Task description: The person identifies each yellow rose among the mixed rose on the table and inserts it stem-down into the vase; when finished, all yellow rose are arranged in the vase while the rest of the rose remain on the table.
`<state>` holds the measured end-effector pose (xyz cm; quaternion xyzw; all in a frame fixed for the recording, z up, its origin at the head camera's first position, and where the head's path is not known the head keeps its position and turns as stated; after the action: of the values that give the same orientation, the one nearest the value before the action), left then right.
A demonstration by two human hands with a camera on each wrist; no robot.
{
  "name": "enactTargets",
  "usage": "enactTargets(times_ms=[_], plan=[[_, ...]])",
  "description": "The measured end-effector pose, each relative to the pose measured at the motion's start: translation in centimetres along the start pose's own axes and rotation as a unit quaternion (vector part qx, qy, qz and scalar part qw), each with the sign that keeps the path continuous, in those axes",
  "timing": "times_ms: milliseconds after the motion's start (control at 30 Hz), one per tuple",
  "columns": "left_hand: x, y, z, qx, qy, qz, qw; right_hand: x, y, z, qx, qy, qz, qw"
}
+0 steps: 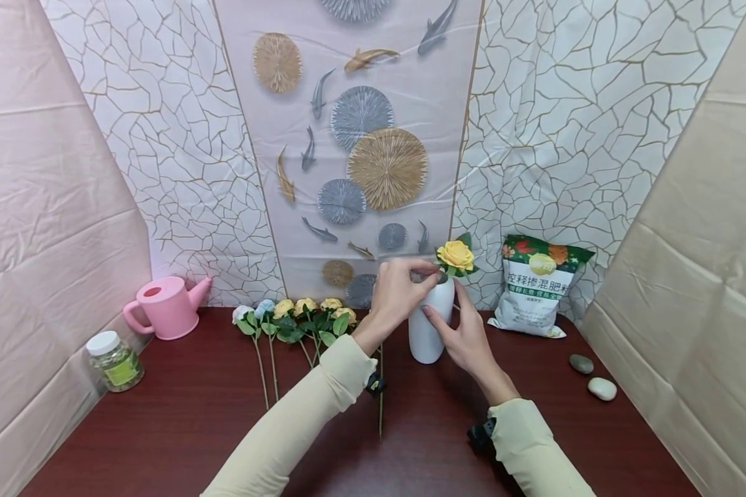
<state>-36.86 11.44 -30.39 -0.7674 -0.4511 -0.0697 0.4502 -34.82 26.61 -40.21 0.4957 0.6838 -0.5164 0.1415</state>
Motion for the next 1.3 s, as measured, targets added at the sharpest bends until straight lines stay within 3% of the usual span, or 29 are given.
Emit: enactTargets(times_ms=[133,400,533,667,767,967,1133,1300], plan=[[-0.1,0.1,-0.1,-0.003,0.016,0.008,0.9998,0.5,-0.1,0.1,-0.003,0.004,0.004,1.0],[-1.1,1.2,-1.2,-0.007,0.1,0.062,0.993,0.5,0.1,0.2,-0.004,0.01,0.014,1.0],[-2.6,2.4,-2.4,0.0,0.124,0.061,0.9904,-0.9,0.3,0.2,-0.006,-0.003,0.01,1.0],[-5.5,3.7,-3.7,0.008,0.125,0.051,0.9908,-3.4,0.7,-0.3,-0.008,-0.012,0.008,1.0],[-8.6,4.6,-4.7,0.007,0.121,0.021,0.9924,-3.7,0.7,-0.5,-0.007,-0.017,0.003,1.0],[-14.4,6.7,-7.0,-0.004,0.1,-0.055,0.9935,-1.1,0.2,0.2,0.002,-0.017,-0.005,1.0],[-18.2,8.7,-8.4,-0.015,0.073,-0.099,0.9923,0.2,-0.1,0.4,0.004,-0.009,-0.002,1.0],[-21.1,10.4,-8.7,-0.041,0.042,-0.161,0.9852,0.5,0.0,0.4,0.001,-0.011,0.01,1.0]])
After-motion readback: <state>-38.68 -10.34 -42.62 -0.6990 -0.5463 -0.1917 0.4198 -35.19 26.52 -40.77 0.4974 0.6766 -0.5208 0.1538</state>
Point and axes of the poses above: each hand's wrist, its own y-axis away from the middle knuckle, its own z-axis out of the palm, x = y × z, the point moved 4 cm from there along -y, towards the middle knuckle, and after that the axes turned 1 degree about -x, right-handed, at the moved point
